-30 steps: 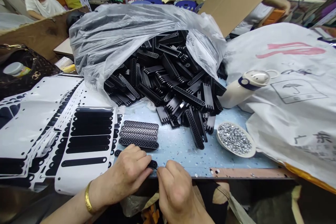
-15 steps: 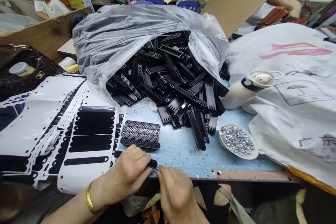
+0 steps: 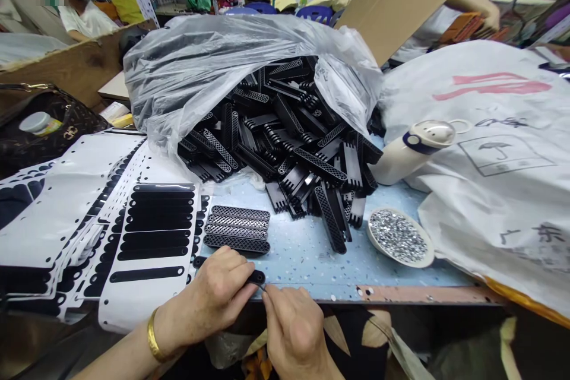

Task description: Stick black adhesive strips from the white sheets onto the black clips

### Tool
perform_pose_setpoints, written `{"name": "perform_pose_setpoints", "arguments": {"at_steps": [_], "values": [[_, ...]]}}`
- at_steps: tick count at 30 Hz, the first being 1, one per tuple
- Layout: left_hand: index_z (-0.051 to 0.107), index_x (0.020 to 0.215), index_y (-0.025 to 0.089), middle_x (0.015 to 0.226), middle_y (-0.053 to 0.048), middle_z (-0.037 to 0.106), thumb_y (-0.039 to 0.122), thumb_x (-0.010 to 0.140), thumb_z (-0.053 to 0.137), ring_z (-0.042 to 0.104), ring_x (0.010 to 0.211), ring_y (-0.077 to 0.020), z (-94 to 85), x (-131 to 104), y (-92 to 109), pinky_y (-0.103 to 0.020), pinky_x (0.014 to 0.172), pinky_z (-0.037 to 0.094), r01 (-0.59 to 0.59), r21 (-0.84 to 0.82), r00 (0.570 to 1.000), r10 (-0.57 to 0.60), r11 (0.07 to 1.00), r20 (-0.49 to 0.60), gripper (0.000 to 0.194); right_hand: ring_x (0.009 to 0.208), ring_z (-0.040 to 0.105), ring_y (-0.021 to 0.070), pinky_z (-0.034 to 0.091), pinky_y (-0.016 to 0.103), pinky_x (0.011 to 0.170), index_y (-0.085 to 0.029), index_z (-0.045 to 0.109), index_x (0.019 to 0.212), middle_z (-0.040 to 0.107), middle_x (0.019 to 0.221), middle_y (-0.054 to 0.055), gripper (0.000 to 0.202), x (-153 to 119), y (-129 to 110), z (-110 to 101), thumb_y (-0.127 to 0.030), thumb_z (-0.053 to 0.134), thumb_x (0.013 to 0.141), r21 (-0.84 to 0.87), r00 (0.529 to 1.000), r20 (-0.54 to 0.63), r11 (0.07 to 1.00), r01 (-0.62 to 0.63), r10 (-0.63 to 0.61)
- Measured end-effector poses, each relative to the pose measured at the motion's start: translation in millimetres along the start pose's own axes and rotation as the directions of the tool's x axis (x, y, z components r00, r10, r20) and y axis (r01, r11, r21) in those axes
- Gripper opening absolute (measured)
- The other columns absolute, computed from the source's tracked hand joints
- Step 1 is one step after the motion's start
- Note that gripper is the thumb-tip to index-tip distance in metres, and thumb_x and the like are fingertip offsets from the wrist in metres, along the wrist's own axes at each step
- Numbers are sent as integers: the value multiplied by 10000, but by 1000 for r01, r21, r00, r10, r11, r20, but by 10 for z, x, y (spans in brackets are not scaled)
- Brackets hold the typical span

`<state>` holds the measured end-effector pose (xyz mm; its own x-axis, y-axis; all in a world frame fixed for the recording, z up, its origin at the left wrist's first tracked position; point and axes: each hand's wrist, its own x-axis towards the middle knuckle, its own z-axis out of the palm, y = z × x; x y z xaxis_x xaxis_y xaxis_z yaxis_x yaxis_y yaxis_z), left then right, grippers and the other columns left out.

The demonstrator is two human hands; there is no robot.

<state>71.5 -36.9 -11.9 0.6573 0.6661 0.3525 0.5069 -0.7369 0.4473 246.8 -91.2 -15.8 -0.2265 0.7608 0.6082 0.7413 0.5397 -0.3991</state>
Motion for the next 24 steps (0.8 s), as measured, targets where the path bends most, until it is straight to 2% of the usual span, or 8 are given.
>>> {"name": "perform_pose_setpoints", "arguments": {"at_steps": [4,10,17,21,24], "values": [[512,761,182,723,-30,560,130,900,509,504,690,-193,22,-7,-18,-347,657,396,-1,-4,1000,1,1000,5,148,490,590,140,431,272,475,-149,647,1053,658,620,9,248,15,5,-57,-22,510,890,14,1000,-14,1000,19,-19],[509,744,181,716,-30,555,134,898,505,499,684,-191,13,18,-25,-343,649,398,-5,-5,1000,5,1000,10,162,473,533,131,380,277,483,-134,647,932,593,563,-4,182,77,-5,-61,-24,505,906,-29,999,20,999,37,-36],[508,745,181,720,-26,552,135,896,508,492,687,-188,-32,8,10,-344,661,407,0,7,1000,-1,1000,16,158,486,485,136,325,282,506,-132,635,879,547,552,-5,192,123,29,-72,-15,483,887,-100,993,70,990,100,-93],[505,733,183,712,-26,546,128,897,494,490,681,-187,-24,11,-1,-338,653,402,-2,5,1000,2,1000,4,173,484,426,157,278,317,513,-202,531,615,500,519,10,291,276,4,-106,8,433,792,-174,975,196,975,139,-104],[493,703,189,686,-24,531,125,899,474,478,656,-183,30,1,-25,-337,637,391,-13,16,1000,13,1000,-19,207,479,423,184,275,349,530,-218,483,562,502,503,34,239,388,-19,-84,4,459,647,-236,918,336,925,298,-210]]}}
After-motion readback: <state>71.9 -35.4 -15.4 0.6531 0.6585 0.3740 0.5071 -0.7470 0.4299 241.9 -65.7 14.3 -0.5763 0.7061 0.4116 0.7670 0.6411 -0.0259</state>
